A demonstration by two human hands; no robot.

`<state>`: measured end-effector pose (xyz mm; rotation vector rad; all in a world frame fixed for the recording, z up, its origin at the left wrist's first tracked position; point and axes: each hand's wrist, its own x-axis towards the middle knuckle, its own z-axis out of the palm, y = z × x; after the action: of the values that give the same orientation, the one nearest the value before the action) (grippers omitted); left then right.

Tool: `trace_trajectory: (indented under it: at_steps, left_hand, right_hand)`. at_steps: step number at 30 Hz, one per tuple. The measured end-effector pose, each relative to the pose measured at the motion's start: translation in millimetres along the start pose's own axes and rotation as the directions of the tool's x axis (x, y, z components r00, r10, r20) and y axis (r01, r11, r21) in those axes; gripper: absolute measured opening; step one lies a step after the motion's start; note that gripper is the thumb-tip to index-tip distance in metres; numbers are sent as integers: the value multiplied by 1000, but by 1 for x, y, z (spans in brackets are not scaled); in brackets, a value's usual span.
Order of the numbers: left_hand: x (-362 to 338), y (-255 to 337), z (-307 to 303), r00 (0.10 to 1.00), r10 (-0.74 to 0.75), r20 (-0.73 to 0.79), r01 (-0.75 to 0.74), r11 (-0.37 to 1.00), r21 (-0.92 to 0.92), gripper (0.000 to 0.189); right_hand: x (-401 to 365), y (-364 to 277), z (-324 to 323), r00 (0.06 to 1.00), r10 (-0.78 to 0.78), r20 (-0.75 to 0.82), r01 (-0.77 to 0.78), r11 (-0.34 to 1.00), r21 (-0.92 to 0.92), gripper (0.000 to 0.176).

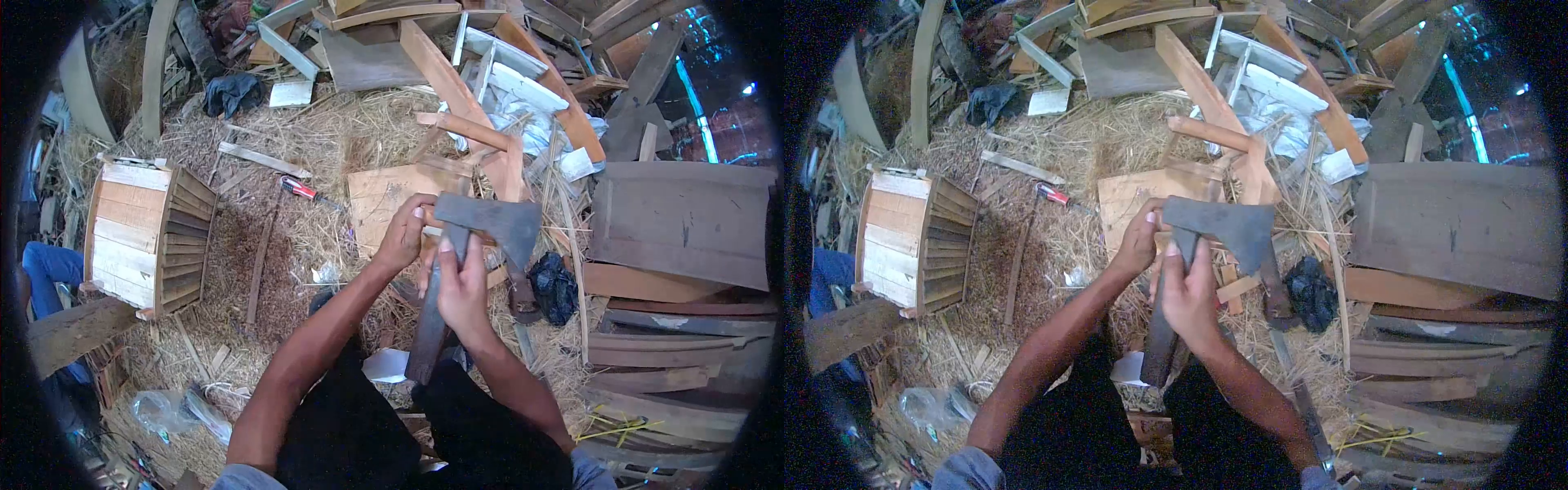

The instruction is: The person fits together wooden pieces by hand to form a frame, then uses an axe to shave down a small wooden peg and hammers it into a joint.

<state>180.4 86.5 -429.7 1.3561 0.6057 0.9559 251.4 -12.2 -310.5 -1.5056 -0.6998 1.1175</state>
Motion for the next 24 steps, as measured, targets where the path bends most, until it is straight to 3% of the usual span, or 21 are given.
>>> trace_trajectory:
  at_steps: [2,6,10,13,15,17,19,22,24]
  left_hand:
    - [-3,6,1,1000,24,-16,-25,999,-20,46]
    - [-1,17,2,994,-15,-110,10,999,-40,42]
    - [-8,24,4,990,-20,-139,17,1000,-25,38]
    - [-18,29,9,981,-27,-194,29,1000,6,36]
    - [-28,28,18,973,-1,-231,24,995,93,35]
    - [-27,25,24,970,9,-244,5,998,58,36]
    - [-26,25,27,971,-16,-240,13,1000,-16,40]
    - [-26,26,33,985,37,-169,-44,998,-34,44]
    - [-24,23,36,987,-7,-158,-2,998,-56,54]
  right_hand:
    - [0,-3,-7,998,-23,-52,26,998,59,23]
    - [1,10,-30,992,-57,-111,49,996,-76,24]
    - [17,13,-32,978,-95,-186,79,993,-93,25]
    - [55,22,-43,945,-317,-76,279,907,-315,25]
    - [73,28,-48,947,-320,-11,301,901,-313,27]
    - [96,24,-49,910,-406,87,409,841,-354,30]
    - [116,18,-53,899,-402,172,437,831,-344,33]
    - [135,-2,-57,913,-286,289,363,894,-262,35]
    - [141,-19,-60,903,-204,378,303,925,-227,35]
